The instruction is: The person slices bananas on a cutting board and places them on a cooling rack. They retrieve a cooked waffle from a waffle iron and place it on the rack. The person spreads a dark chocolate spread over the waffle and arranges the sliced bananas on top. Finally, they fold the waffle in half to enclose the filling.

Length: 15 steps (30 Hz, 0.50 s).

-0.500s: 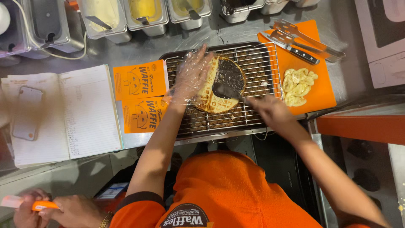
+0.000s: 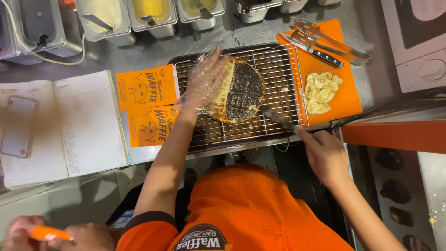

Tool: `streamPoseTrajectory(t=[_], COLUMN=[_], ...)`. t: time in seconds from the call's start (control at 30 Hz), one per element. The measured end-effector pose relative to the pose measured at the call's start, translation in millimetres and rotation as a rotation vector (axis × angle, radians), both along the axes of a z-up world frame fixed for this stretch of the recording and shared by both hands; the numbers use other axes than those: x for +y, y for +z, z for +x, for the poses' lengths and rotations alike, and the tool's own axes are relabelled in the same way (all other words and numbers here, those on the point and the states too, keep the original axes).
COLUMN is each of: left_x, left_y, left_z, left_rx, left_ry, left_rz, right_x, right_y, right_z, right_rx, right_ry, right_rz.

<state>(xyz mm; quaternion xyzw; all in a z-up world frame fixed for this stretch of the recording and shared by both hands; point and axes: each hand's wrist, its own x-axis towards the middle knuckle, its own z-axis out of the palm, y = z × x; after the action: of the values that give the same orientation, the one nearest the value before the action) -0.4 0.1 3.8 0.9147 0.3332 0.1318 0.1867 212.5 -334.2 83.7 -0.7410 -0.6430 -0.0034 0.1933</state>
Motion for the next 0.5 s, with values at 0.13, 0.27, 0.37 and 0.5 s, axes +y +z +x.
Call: streamPoseTrajectory(t=[0.13,0.27,0.37,0.5], left_x=[-1,2,2,2], left_y=[1,2,1,3], left_z=[-2,-2,-1,2], left_rx=[-0.030,-0.053,-0.076,-0.056], left_ry=[0.004,-0.015,-0.013,0.026], left_rz=[-0.013,-0.030,-0.026,-0.057], right_x=[11,17,6,5], right_y=[-32,-54,-54,-63], right_z=[9,15,22,10], right_rx=[0.739,0.904,1.090,1.284], right_ry=[-0.149,-0.249,-0.289,-0.407], right_rz=[-0.138,-0.323,-0.315,-0.347])
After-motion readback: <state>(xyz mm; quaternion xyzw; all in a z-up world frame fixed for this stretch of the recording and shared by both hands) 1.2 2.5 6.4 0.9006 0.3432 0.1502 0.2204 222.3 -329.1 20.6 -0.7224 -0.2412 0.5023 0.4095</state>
